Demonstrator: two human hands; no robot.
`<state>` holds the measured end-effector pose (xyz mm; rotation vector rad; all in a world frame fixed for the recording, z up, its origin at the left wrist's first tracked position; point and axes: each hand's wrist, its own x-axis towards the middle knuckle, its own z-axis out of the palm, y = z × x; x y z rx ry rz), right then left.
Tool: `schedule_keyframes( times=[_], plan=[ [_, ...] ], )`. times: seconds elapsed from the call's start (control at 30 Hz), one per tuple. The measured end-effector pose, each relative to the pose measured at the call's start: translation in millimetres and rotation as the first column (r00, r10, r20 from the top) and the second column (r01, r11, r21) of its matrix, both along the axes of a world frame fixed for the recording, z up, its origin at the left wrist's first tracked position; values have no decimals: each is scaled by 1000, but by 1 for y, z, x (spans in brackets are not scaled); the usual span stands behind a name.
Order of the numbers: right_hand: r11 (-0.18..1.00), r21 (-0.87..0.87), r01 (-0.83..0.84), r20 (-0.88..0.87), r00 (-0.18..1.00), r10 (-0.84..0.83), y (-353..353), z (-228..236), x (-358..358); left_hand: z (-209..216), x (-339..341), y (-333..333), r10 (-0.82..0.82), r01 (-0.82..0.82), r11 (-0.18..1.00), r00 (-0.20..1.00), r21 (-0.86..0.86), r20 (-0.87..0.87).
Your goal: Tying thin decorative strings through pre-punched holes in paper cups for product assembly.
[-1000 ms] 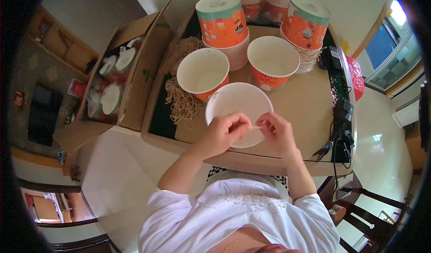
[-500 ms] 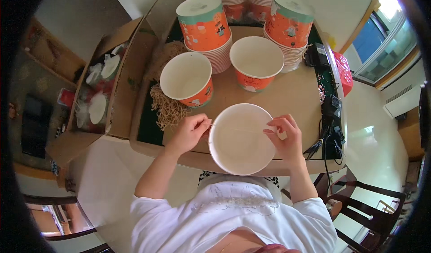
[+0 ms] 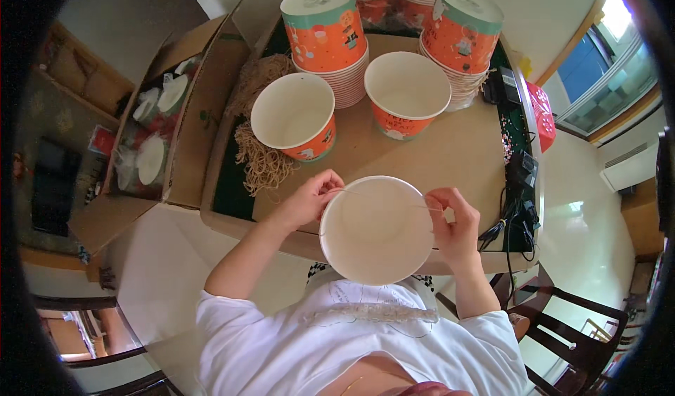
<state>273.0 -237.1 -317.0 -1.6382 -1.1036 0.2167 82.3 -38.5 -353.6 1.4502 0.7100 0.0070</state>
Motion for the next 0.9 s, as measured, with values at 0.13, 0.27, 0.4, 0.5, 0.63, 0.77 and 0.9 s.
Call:
schedule_keyframes(
  times=[0.13,0.27,0.4,0.5,0.63,0.77,0.9],
  plan=[
    [982,-163,-98,-132,988,76,-2,8,4,3,5,-7,36,-64,988,981,140,189],
    [974,-168,-151,-153,980,125,0,6,11,7,3,-12,-28,4,983,991,183,130],
    [968,-114,-224,-418,894,158,-3,-12,13,13,-2,-22,-36,-7,981,975,192,221],
    [961,14,-275,-735,649,196,-3,-14,6,20,1,-28,-151,101,934,981,342,123],
    [865,-147,-481,-763,612,210,-7,-12,12,-28,-16,-34,-178,183,983,970,-13,168],
    [695,-323,-642,-813,564,142,-17,-20,9,9,-14,-40,-310,171,921,865,-349,-395],
    [585,-458,-669,-555,729,399,-19,-18,18,18,-13,-39,-441,295,866,831,-404,-339]
  ],
)
